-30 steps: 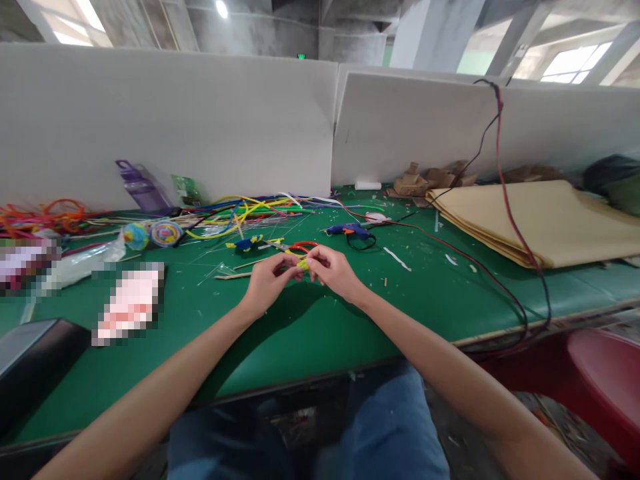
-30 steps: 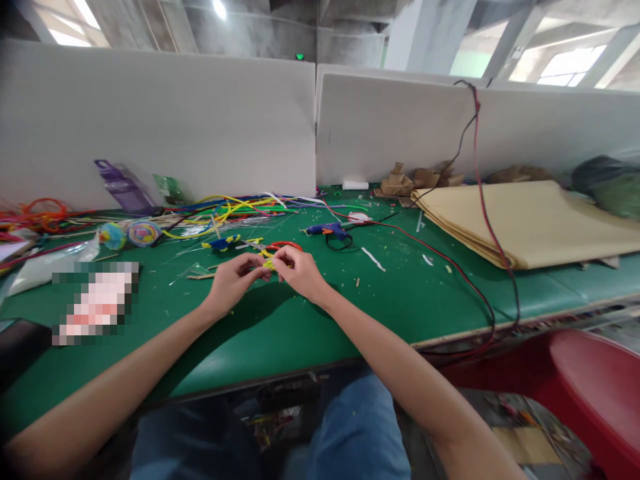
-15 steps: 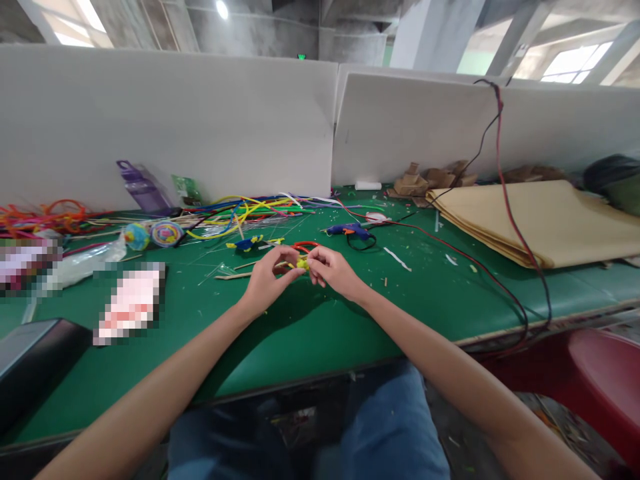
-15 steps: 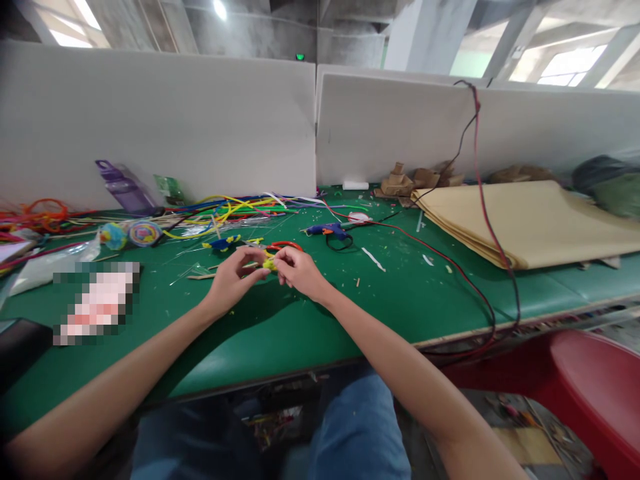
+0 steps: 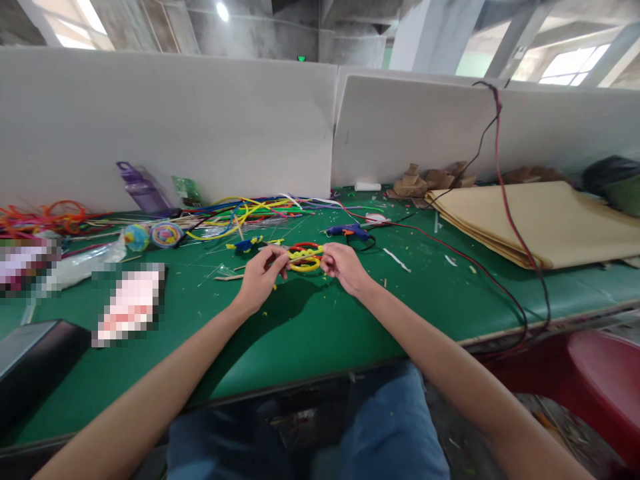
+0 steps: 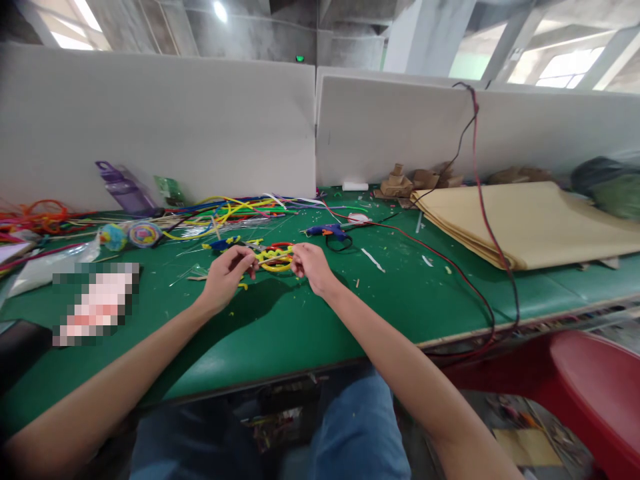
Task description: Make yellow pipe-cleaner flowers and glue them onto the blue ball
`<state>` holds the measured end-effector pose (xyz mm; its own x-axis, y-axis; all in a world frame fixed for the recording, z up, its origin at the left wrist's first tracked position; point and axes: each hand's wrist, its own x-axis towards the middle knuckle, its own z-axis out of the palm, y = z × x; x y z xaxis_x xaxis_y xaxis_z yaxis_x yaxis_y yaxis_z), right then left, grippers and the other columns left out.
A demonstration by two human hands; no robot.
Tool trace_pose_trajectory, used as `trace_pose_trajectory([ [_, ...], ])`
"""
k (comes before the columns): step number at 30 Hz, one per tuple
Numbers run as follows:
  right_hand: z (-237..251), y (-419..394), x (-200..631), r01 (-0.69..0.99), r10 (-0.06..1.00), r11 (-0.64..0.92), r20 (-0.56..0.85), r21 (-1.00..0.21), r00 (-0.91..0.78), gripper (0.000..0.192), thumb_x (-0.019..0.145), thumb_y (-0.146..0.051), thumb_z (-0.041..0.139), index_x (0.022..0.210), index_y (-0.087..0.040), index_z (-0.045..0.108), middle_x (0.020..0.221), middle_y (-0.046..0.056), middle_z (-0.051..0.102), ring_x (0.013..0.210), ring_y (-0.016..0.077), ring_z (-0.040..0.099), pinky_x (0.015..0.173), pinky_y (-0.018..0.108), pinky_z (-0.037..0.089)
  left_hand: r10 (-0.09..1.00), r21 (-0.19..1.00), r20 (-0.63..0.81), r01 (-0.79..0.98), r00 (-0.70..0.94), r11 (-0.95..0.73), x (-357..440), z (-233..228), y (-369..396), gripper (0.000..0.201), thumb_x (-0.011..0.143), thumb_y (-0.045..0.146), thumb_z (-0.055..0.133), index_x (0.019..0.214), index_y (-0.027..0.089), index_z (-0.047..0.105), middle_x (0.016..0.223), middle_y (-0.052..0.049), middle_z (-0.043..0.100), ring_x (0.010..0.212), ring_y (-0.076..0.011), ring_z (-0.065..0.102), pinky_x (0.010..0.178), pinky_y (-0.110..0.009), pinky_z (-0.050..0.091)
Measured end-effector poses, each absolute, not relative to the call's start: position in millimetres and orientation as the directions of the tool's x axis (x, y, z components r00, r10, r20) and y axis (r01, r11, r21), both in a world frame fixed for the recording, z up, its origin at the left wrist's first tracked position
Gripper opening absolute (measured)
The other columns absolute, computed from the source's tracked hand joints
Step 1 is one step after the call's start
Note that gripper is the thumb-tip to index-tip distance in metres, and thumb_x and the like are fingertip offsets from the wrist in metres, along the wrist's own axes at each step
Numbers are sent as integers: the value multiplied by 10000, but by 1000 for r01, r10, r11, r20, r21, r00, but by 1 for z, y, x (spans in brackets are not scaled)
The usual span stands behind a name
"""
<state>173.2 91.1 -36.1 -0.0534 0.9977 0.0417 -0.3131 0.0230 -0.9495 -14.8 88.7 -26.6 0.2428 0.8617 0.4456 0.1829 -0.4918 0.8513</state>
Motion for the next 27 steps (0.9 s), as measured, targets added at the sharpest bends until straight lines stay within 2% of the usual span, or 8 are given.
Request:
trace_pose_trajectory([
  [4, -30, 96, 184, -557, 998, -56, -58, -829, -13, 263, 699, -206, 559, 563, -185, 335, 491, -77, 323, 413, 41, 392, 344, 167, 200, 830, 793, 484, 262, 276, -550, -15, -27, 88, 153, 872, 295, 492, 796, 168, 529, 701, 2, 551, 555, -106, 543, 551, -230, 457],
  [7, -28, 99, 189, -642, 995, -75, -102, -763, 5, 306, 690, -189, 576, 556, -190, 301, 491, -76, 312, 411, 37, 359, 341, 170, 186, 734, 634, 576, 369, 360, -679, -14, -30, 88, 136, 876, 267, 489, 799, 172, 549, 735, -11, 566, 567, -103, 538, 563, -228, 460],
  [10, -29, 101, 191, -650, 996, -47, -87, -759, 29, 328, 689, -198, 585, 555, -192, 286, 492, -78, 303, 411, 36, 348, 345, 172, 181, 573, 405, 674, 415, 467, -814, -14, -34, 88, 115, 879, 218, 481, 832, 172, 575, 825, -50, 606, 672, -125, 565, 654, -256, 473],
  [13, -31, 101, 189, -568, 998, 36, -3, -822, 68, 290, 698, -229, 580, 563, -188, 327, 498, -75, 320, 415, 44, 376, 349, 178, 184, 521, 321, 688, 432, 505, -843, -15, -35, 89, 106, 880, 203, 477, 861, 172, 577, 841, -59, 617, 775, -150, 577, 709, -275, 471],
  [17, -32, 100, 188, -470, 998, 66, 52, -880, 43, 226, 707, -263, 573, 601, -184, 389, 510, -68, 377, 422, 54, 416, 362, 185, 232, 588, 377, 632, 463, 504, -802, -15, -34, 86, 99, 858, 252, 511, 844, 172, 569, 820, -44, 612, 747, -149, 575, 668, -262, 471],
  [22, -29, 97, 189, -413, 999, 17, 30, -910, -24, 191, 706, -296, 569, 637, -184, 431, 520, -61, 432, 439, 66, 471, 364, 188, 263, 764, 605, 474, 469, 437, -644, -11, -33, 84, 164, 850, 311, 512, 817, 168, 585, 764, -29, 605, 650, -134, 581, 591, -239, 492],
  [24, -28, 96, 189, -362, 998, 2, 25, -932, -59, 178, 698, -298, 584, 653, -179, 459, 528, -53, 462, 445, 72, 488, 361, 187, 268, 795, 663, 447, 445, 409, -602, -11, -33, 85, 166, 841, 317, 523, 829, 166, 592, 758, -27, 598, 613, -126, 574, 561, -235, 501],
  [27, -29, 94, 190, -275, 994, -7, 24, -962, -108, 176, 704, -313, 605, 690, -162, 516, 541, -35, 511, 457, 80, 508, 364, 183, 281, 801, 680, 454, 430, 389, -594, -12, -34, 87, 158, 828, 312, 539, 833, 167, 601, 783, -37, 607, 629, -130, 573, 561, -238, 508],
])
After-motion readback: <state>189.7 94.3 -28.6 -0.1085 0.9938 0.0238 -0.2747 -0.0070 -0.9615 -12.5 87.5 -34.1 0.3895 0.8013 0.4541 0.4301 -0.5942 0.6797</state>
